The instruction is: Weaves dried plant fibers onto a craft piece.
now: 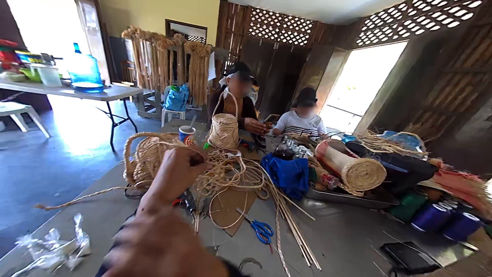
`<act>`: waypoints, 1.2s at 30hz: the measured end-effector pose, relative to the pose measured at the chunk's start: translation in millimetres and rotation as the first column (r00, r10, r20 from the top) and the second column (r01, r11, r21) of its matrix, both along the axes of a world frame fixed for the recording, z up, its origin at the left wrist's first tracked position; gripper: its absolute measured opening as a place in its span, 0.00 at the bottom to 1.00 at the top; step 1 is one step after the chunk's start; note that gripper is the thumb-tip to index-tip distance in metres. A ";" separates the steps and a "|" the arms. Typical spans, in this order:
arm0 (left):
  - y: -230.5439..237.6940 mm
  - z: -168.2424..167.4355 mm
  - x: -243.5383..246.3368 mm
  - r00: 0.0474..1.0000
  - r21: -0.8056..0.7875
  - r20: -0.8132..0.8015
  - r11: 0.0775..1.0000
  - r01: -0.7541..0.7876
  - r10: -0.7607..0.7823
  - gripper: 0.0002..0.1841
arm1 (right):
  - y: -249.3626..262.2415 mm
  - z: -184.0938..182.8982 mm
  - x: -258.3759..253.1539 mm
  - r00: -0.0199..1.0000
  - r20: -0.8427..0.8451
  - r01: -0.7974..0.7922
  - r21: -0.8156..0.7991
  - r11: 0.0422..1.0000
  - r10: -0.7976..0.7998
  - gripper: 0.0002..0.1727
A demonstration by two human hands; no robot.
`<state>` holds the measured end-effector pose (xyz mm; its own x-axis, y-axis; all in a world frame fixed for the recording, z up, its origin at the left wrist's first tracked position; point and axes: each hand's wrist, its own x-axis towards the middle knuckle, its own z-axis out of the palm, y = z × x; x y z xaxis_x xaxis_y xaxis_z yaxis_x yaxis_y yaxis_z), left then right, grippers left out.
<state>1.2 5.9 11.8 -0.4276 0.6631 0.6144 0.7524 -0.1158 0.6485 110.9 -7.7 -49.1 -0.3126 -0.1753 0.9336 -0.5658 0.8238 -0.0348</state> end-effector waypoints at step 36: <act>-15.9 15.0 3.5 0.926 0.093 0.263 0.963 0.254 -0.270 0.05 | 115.4 55.1 31.5 0.916 0.394 0.326 -0.628 0.706 -0.073 0.05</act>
